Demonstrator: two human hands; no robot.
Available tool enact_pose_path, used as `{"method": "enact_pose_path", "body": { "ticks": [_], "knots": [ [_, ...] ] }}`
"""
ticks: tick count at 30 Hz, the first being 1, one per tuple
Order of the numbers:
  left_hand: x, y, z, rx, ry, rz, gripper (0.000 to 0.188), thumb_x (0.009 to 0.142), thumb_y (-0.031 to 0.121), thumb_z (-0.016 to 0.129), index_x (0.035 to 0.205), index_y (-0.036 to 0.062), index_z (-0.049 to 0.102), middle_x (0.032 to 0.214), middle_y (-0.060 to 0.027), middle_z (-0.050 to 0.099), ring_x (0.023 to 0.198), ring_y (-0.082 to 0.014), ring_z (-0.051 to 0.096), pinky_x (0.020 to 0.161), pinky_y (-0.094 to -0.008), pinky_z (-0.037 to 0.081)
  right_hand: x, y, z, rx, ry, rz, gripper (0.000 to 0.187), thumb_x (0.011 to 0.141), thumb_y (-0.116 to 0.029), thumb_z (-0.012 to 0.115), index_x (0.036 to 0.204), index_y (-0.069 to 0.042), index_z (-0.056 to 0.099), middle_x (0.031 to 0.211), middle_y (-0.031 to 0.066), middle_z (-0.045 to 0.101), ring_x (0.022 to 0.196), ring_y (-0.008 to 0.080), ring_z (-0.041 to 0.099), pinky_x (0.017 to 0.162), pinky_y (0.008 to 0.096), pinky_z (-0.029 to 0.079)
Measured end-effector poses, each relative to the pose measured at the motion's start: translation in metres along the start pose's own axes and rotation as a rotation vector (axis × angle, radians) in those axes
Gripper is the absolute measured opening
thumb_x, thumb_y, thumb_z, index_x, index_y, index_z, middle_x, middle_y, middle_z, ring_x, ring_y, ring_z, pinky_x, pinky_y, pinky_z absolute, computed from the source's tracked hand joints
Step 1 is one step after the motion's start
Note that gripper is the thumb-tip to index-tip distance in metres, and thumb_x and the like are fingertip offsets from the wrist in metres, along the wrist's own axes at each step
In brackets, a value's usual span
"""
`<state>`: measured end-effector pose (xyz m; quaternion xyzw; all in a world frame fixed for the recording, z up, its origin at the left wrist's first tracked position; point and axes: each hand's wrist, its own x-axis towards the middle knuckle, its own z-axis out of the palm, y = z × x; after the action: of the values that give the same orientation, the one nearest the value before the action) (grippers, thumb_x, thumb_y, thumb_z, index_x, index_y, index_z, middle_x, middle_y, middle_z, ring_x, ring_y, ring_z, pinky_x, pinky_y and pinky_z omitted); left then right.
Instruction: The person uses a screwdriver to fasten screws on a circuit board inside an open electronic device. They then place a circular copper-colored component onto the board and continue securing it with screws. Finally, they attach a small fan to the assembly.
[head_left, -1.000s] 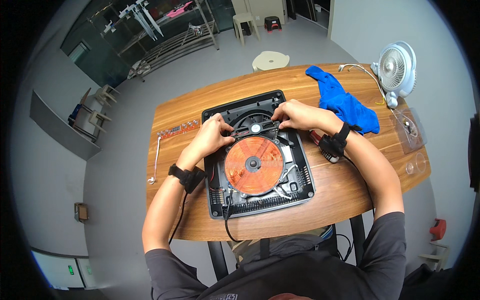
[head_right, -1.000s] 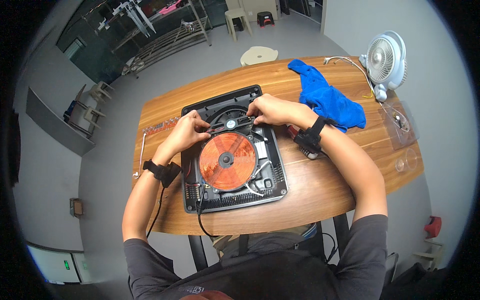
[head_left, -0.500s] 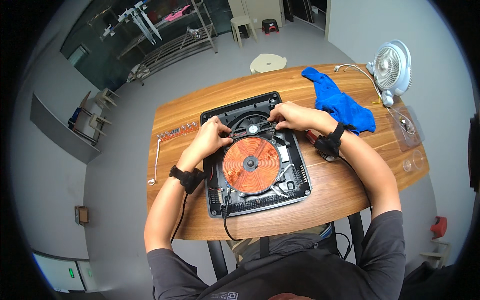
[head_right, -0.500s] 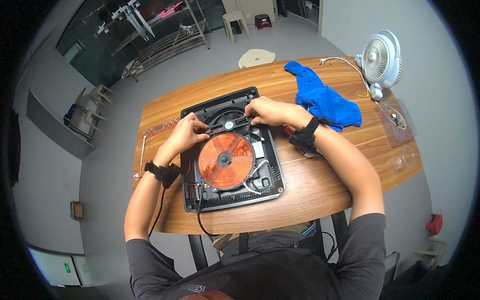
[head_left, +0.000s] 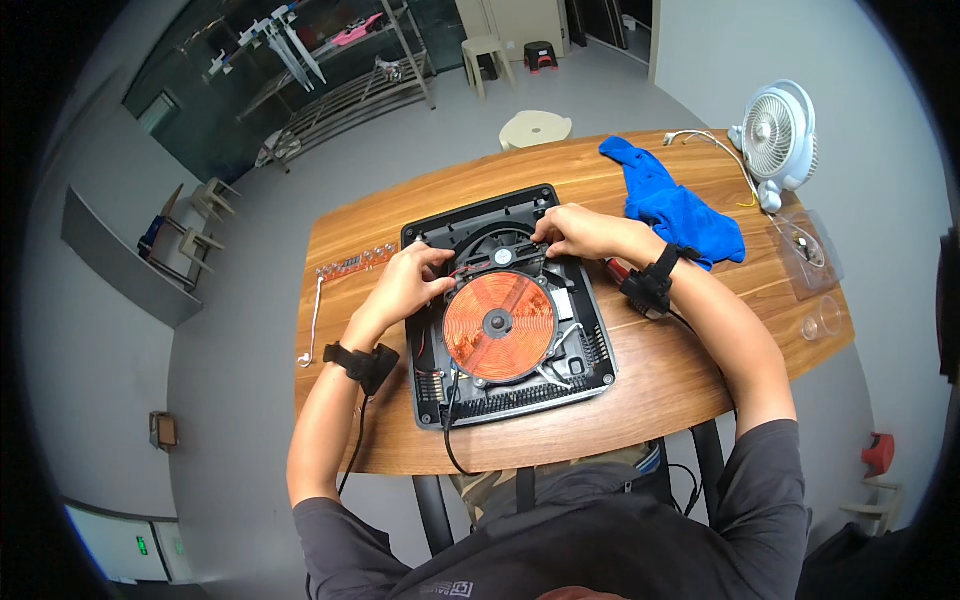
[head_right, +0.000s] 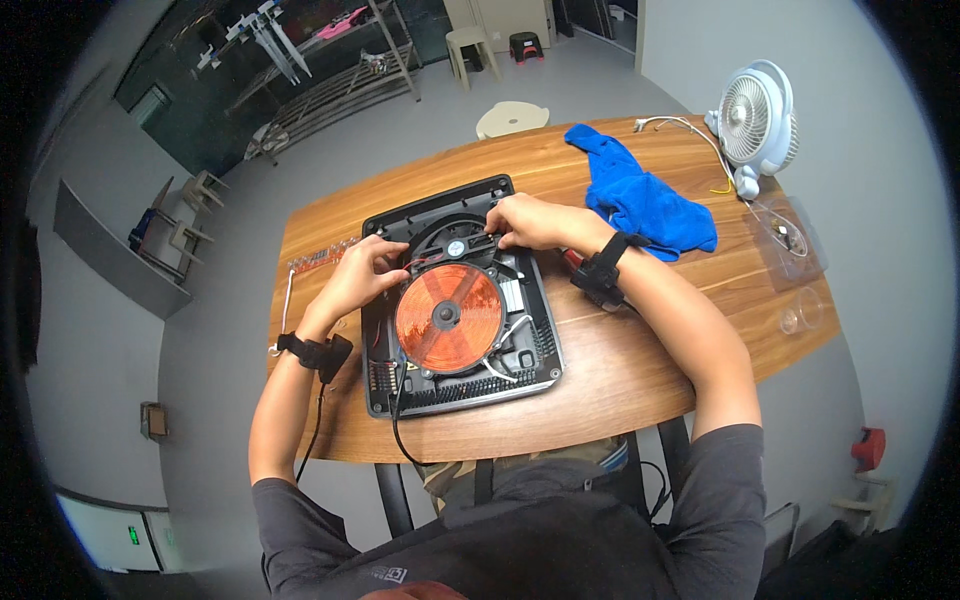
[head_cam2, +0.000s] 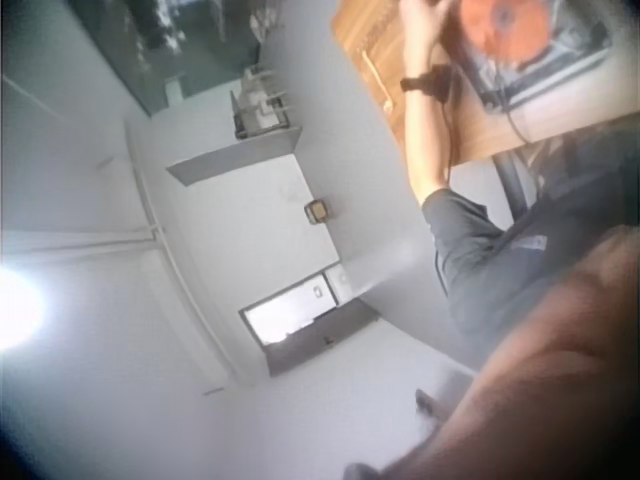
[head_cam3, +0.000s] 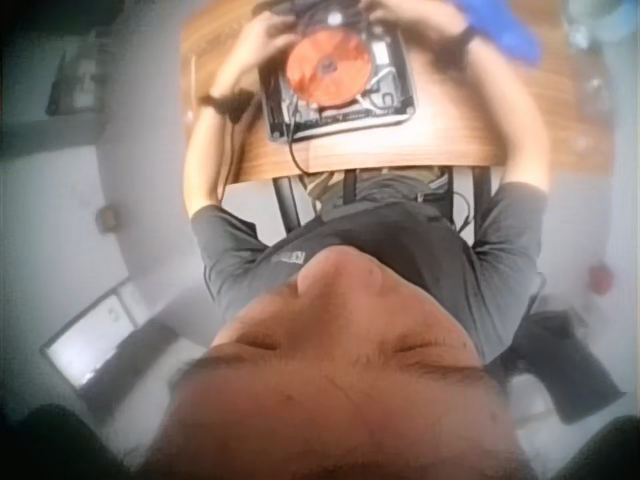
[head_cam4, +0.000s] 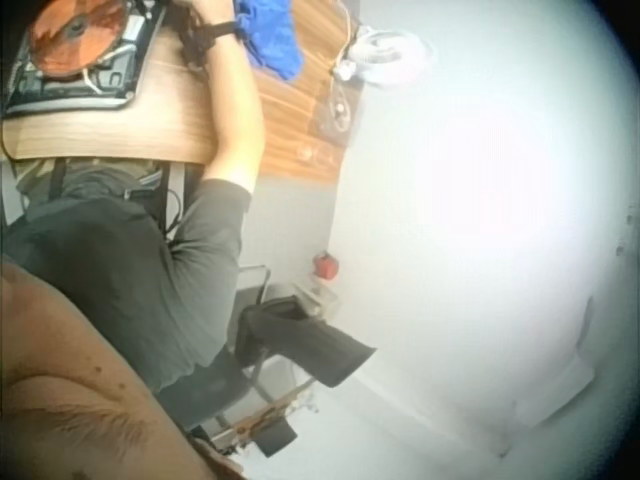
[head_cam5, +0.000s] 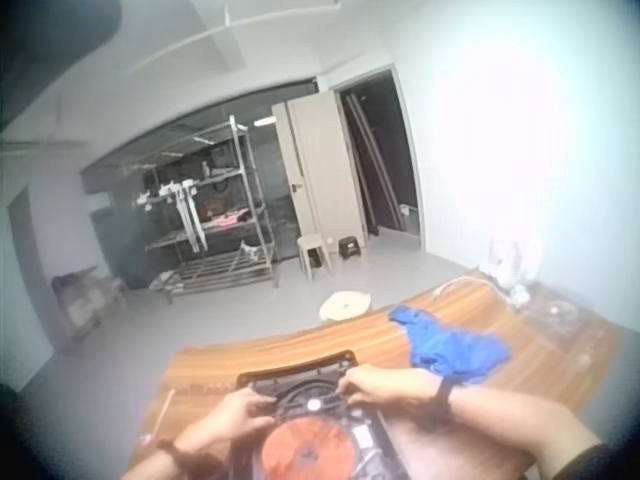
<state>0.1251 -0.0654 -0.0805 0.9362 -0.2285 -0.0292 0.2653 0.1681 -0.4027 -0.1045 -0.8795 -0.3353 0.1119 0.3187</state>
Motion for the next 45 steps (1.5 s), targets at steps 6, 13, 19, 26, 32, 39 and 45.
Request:
{"method": "enact_pose_path", "body": {
  "ticks": [6, 13, 19, 26, 32, 39, 45],
  "knots": [
    [-0.019, 0.001, -0.016, 0.091, -0.013, 0.031, 0.028, 0.087, 0.004, 0.075, 0.115, 0.0015, 0.075, 0.099, -0.0134, 0.070, 0.086, -0.0247, 0.070, 0.079, -0.0361, 0.058, 0.000, -0.001, -0.002, -0.002, -0.009, 0.020, 0.036, 0.088, -0.006, 0.079, 0.121, 0.005, 0.069, 0.110, 0.0218, 0.076, 0.106, 0.0311, 0.074, 0.093, 0.0393, 0.058],
    [-0.043, -0.015, -0.014, 0.014, 0.019, 0.006, 0.013, 0.086, 0.000, 0.073, 0.098, -0.0019, 0.072, 0.092, -0.0128, 0.069, 0.086, -0.0238, 0.070, 0.078, -0.0352, 0.057, 0.003, 0.003, 0.002, 0.006, -0.003, 0.033, 0.035, 0.088, -0.009, 0.080, 0.120, 0.002, 0.071, 0.112, 0.0194, 0.074, 0.104, 0.0306, 0.072, 0.092, 0.0397, 0.058],
    [-0.074, -0.008, -0.026, 0.025, -0.113, 0.082, 0.013, 0.086, 0.004, 0.077, 0.096, -0.0009, 0.071, 0.092, -0.0125, 0.065, 0.083, -0.0259, 0.068, 0.077, -0.0377, 0.056, 0.003, 0.004, 0.000, -0.019, -0.012, 0.041, 0.036, 0.088, -0.011, 0.081, 0.120, 0.001, 0.072, 0.112, 0.0184, 0.074, 0.106, 0.0303, 0.071, 0.094, 0.0397, 0.057],
    [-0.078, -0.005, -0.021, 0.173, -0.014, -0.019, 0.013, 0.088, 0.011, 0.077, 0.096, 0.0015, 0.077, 0.092, -0.0136, 0.064, 0.083, -0.0284, 0.068, 0.076, -0.0393, 0.055, 0.003, 0.002, -0.001, -0.041, -0.012, 0.021, 0.036, 0.088, -0.010, 0.081, 0.121, 0.002, 0.072, 0.111, 0.0188, 0.075, 0.105, 0.0294, 0.072, 0.093, 0.0391, 0.058],
    [-0.058, -0.011, -0.010, 0.258, 0.021, 0.004, 0.018, 0.086, 0.017, 0.079, 0.087, -0.0011, 0.077, 0.086, -0.0170, 0.067, 0.082, -0.0330, 0.069, 0.075, -0.0423, 0.055, 0.003, 0.000, -0.002, -0.040, 0.002, 0.025, 0.037, 0.087, -0.008, 0.081, 0.121, 0.003, 0.072, 0.110, 0.0200, 0.076, 0.106, 0.0291, 0.074, 0.093, 0.0381, 0.058],
    [-0.042, -0.020, -0.001, 0.262, -0.009, -0.037, 0.021, 0.082, 0.018, 0.080, 0.081, -0.0026, 0.076, 0.082, -0.0194, 0.072, 0.078, -0.0351, 0.072, 0.072, -0.0432, 0.056, 0.002, -0.004, -0.002, -0.022, -0.004, 0.047, 0.036, 0.087, -0.007, 0.080, 0.121, 0.003, 0.072, 0.111, 0.0198, 0.077, 0.106, 0.0286, 0.074, 0.094, 0.0374, 0.058],
    [-0.037, -0.020, 0.004, 0.195, -0.002, -0.049, 0.018, 0.080, 0.015, 0.077, 0.080, -0.0029, 0.075, 0.082, -0.0196, 0.073, 0.078, -0.0352, 0.073, 0.074, -0.0424, 0.058, 0.001, -0.002, -0.001, -0.005, 0.001, 0.035, 0.036, 0.088, -0.007, 0.080, 0.121, 0.003, 0.072, 0.112, 0.0198, 0.076, 0.107, 0.0282, 0.074, 0.095, 0.0375, 0.058]
  ]
}}
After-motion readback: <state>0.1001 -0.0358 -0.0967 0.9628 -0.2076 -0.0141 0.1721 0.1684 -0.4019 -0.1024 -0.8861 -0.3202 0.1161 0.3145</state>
